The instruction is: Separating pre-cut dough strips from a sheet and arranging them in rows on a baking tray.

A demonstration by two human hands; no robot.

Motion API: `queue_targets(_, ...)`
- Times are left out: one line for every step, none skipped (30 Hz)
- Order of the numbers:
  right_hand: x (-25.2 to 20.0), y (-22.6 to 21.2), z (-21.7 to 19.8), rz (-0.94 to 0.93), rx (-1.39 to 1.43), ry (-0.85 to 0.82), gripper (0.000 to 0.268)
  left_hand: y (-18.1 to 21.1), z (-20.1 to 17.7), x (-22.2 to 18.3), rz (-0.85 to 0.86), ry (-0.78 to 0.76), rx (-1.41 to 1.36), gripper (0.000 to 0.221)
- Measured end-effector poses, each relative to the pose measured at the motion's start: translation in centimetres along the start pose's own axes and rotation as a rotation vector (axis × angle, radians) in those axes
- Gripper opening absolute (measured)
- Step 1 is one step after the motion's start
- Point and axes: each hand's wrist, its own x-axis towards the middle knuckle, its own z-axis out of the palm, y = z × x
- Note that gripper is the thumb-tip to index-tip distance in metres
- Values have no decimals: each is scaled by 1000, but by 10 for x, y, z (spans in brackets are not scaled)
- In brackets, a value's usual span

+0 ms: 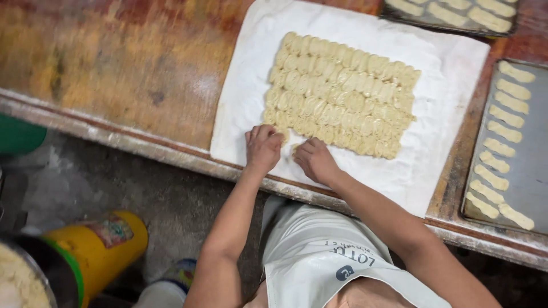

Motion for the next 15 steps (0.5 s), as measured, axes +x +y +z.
queue_targets(2, 4, -19, 19, -15, 13, 13, 8, -4, 7, 25, -4, -11, 5)
queue_targets(-2, 5, -38, 274, 269, 18, 13, 17, -8, 12, 11, 57, -69, 8)
queue_targets(-7, 8, -58, 520, 560, 37, 16, 28, -10, 19, -5, 115, -129, 12)
queue_targets(-27, 23, -66, 566, 538, 82, 16, 44, -6, 29, 46, 89, -161, 12)
queue_targets(-50, 37, -76, 707, 735, 160, 18, 62, 0, 38, 62, 99, -202, 15)
queue_targets(-79, 52, -89, 843, 922, 264, 24, 86, 10, 50, 90, 106, -258, 18)
queue_targets(-104, 67, -114, 885, 887, 336, 24, 111, 25, 59, 152, 76, -307, 18)
queue_targets(-134, 79, -140, 954, 742, 388, 25, 139, 40, 65, 192, 40, -368, 16)
queue_targets(-167, 91, -167, 1028, 596, 433, 26, 169, 56, 71, 232, 1, -429, 14)
queue_targets(-202, 102, -203, 1072, 577, 481, 26, 207, 74, 76, 277, -35, -461, 14)
queue_targets(-238, 111, -237, 1210, 324, 456, 24, 244, 91, 81, 342, -71, -504, 13)
queue_targets(-272, 121, -269, 1325, 74, 401, 24, 278, 107, 80, 390, -93, -537, 11)
queue_targets(-322, 136, -284, 1358, 62, 423, 24, 316, 129, 78, 417, -116, -560, 11)
queue_targets(-367, 154, -300, 1457, -89, 416, 24, 352, 146, 77, 462, -182, -584, 12)
queue_targets(-411, 170, -316, 1551, -242, 405, 24, 388, 163, 75, 507, -249, -608, 12)
